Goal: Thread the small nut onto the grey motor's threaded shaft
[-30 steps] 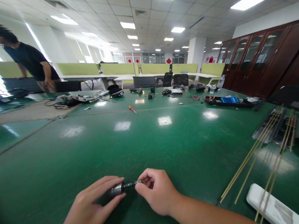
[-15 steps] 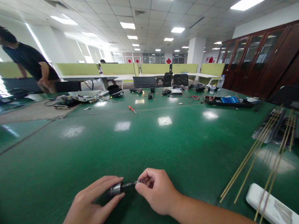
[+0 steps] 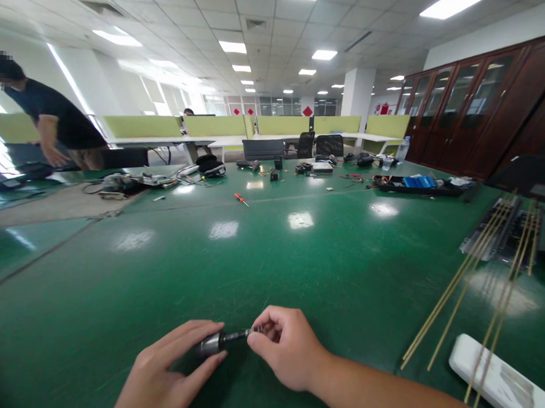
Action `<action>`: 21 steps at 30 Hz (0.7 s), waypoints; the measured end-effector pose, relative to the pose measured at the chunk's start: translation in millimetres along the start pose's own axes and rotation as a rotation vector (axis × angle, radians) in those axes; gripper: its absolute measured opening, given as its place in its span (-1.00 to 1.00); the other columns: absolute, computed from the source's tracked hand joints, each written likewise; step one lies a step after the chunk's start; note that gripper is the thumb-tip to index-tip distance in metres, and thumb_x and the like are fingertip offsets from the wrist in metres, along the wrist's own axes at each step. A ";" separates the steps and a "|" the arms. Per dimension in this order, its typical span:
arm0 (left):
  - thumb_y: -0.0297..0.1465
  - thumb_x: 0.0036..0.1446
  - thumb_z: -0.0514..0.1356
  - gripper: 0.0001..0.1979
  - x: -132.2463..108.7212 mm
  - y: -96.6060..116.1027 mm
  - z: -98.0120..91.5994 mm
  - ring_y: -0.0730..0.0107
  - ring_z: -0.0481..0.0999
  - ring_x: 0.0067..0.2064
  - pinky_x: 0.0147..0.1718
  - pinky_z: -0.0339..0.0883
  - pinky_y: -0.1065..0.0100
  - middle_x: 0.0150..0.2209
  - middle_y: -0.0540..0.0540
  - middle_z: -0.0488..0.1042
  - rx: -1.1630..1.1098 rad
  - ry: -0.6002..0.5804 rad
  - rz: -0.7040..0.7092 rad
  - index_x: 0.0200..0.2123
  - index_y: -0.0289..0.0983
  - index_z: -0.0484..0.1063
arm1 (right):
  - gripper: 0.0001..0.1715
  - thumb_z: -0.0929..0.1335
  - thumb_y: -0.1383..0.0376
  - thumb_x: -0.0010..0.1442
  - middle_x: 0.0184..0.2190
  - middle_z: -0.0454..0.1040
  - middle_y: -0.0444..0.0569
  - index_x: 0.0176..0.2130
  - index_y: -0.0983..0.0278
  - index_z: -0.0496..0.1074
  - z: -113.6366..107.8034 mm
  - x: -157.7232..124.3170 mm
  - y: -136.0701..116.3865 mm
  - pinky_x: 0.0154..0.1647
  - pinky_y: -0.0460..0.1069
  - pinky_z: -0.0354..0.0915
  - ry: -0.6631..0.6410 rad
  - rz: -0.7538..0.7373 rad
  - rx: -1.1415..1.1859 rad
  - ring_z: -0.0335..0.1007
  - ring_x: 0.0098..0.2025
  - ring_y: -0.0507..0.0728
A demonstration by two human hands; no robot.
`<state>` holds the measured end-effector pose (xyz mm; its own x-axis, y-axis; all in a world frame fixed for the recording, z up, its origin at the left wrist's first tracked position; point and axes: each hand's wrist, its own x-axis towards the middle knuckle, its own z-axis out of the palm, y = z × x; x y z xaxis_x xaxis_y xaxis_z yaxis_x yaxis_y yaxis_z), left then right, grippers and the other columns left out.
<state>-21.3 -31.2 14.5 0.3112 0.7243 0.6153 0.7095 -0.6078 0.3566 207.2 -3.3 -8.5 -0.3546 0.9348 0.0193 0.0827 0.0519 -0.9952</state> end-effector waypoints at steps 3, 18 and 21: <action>-0.32 0.18 0.29 -0.77 -0.8 -1.6 0.3 0.38 0.63 -0.19 -0.18 0.54 0.46 -0.17 -0.01 0.60 0.002 -0.009 -0.008 -0.06 -0.09 0.53 | -0.86 0.41 0.28 0.13 -0.54 0.38 -0.15 -0.32 0.33 0.45 0.2 0.2 0.2 -0.44 -0.06 0.20 -0.004 0.007 0.012 0.32 -0.49 0.04; -0.33 0.18 0.28 -0.78 0.4 -0.1 -1.1 0.37 0.64 -0.22 -0.22 0.54 0.46 -0.19 -0.03 0.61 0.003 0.006 0.012 -0.08 -0.11 0.54 | -0.87 0.40 0.29 0.14 -0.53 0.37 -0.16 -0.31 0.33 0.44 0.9 0.7 1.9 -0.44 -0.07 0.20 -0.010 0.010 0.034 0.31 -0.50 0.02; -0.32 0.18 0.29 -0.78 0.4 -0.2 -0.9 0.36 0.64 -0.21 -0.20 0.54 0.45 -0.19 -0.03 0.61 0.008 0.011 0.004 -0.08 -0.10 0.54 | -0.87 0.40 0.29 0.14 -0.53 0.38 -0.15 -0.32 0.33 0.44 0.5 0.0 -0.8 -0.44 -0.07 0.20 -0.005 0.010 0.031 0.30 -0.50 0.03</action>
<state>-21.9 -31.0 15.3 0.3070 0.7182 0.6244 0.7130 -0.6082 0.3489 206.7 -3.5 -7.8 -0.3583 0.9336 0.0089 0.0572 0.0314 -0.9979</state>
